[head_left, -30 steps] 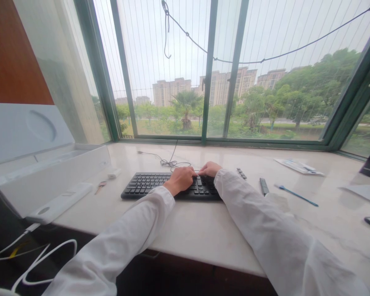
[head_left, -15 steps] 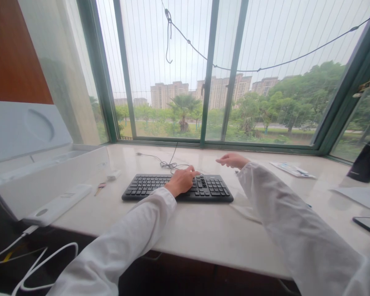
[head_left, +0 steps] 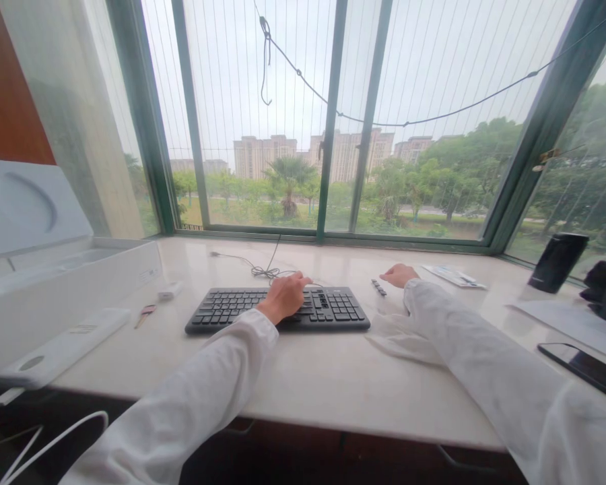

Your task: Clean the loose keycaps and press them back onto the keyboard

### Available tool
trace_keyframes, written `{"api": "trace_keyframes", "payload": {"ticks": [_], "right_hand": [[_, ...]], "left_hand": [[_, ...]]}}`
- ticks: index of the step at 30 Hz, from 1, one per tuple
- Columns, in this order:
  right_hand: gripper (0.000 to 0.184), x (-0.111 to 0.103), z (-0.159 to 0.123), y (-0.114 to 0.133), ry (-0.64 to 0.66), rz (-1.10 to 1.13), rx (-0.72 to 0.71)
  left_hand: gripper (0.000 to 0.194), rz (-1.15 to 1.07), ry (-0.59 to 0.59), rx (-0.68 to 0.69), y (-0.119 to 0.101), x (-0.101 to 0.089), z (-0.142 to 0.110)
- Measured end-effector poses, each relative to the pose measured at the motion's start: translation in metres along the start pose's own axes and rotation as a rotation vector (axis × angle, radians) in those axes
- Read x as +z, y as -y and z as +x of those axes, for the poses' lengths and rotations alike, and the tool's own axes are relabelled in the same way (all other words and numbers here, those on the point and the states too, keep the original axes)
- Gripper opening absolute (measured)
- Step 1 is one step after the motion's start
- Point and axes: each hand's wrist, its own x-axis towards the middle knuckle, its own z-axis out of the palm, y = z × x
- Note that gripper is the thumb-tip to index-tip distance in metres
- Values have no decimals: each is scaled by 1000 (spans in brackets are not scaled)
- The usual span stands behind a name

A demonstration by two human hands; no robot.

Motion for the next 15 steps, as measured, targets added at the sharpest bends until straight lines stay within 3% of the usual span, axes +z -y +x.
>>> {"api": "trace_keyframes", "payload": {"ticks": [9,12,15], "right_hand": [[61,23,25,22,-17,-58,116],[54,26,28,24,-38,-48,112],[34,28,28,23,-82,-3,47]], "left_hand": [[38,-49,-35,4,3,2,0],[37,-58,-51,9,2,3,0],[36,-68,-68,19,1,2,-1]]}}
